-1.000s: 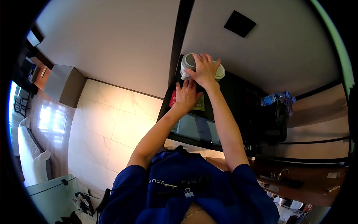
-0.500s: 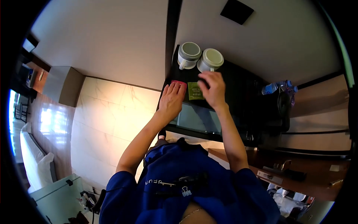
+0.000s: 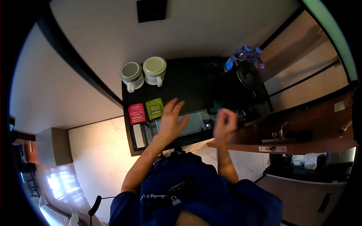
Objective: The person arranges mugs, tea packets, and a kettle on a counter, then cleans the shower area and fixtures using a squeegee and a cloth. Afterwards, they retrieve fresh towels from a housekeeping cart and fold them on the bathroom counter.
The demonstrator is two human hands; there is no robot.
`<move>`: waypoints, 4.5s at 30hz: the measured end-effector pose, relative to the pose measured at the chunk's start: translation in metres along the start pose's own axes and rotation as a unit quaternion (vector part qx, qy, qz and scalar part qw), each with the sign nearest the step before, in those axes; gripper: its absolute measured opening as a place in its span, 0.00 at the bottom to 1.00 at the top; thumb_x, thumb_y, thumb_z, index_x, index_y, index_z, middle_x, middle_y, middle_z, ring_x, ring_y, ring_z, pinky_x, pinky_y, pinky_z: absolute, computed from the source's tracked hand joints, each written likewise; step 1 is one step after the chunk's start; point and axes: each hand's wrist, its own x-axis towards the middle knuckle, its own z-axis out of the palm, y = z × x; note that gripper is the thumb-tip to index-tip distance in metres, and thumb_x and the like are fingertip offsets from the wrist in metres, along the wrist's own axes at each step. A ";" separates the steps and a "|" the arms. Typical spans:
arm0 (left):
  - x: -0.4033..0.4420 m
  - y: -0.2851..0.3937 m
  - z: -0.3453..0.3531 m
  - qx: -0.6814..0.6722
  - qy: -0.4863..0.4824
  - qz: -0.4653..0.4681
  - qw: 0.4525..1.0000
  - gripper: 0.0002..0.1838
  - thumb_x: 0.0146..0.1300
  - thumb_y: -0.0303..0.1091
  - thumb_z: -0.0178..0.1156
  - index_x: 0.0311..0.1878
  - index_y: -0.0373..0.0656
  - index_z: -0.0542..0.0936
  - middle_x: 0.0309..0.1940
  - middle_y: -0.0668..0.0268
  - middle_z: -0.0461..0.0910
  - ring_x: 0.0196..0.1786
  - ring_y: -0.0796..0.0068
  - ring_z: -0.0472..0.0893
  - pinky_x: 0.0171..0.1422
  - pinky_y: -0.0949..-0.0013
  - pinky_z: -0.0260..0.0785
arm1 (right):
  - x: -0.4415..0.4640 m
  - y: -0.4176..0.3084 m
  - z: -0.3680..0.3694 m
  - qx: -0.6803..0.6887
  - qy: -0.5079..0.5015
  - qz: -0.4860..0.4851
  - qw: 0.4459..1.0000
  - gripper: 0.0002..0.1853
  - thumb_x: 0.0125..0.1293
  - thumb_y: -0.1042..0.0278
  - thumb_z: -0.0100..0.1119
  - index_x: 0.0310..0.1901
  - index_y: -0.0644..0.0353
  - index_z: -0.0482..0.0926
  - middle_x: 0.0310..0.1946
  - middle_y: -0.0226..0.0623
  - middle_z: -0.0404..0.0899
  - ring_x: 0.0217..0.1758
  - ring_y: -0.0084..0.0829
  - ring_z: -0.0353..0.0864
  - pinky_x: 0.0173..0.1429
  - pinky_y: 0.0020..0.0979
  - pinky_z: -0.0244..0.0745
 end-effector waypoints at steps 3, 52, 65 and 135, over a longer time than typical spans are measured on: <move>0.032 0.025 0.049 -0.124 -0.052 -0.008 0.991 0.37 0.48 0.34 0.69 0.63 0.40 0.66 0.63 0.44 0.62 0.65 0.46 0.64 0.68 0.56 0.59 | 0.059 0.069 -0.057 0.133 0.195 0.204 0.950 0.05 0.65 0.70 0.55 0.37 0.62 0.75 0.27 0.27 0.71 0.30 0.21 0.69 0.37 0.20 0.67; 0.074 0.029 0.127 -0.085 -0.026 -0.021 0.996 0.62 0.29 0.40 0.77 0.69 0.43 0.48 0.59 0.47 0.65 0.65 0.48 0.63 0.69 0.55 0.54 | 0.175 0.152 0.000 0.273 -0.160 0.433 0.844 0.12 0.60 0.69 0.58 0.45 0.64 0.76 0.36 0.37 0.79 0.39 0.27 0.77 0.44 0.27 0.72; 0.088 0.049 0.117 -0.177 -0.013 -0.046 0.983 0.59 0.29 0.33 0.76 0.66 0.45 0.50 0.51 0.48 0.73 0.53 0.43 0.74 0.58 0.52 0.67 | 0.202 0.127 -0.001 0.260 -0.175 0.391 0.865 0.13 0.60 0.69 0.58 0.46 0.64 0.76 0.36 0.37 0.79 0.40 0.27 0.78 0.46 0.28 0.73; -0.092 -0.034 -0.027 0.055 0.234 0.250 0.938 0.18 0.56 0.32 0.57 0.49 0.35 0.74 0.52 0.43 0.70 0.56 0.41 0.70 0.58 0.46 0.65 | -0.053 -0.048 0.033 -0.041 -0.394 -0.165 0.903 0.27 0.61 0.62 0.62 0.59 0.66 0.69 0.53 0.51 0.74 0.55 0.43 0.75 0.59 0.35 0.70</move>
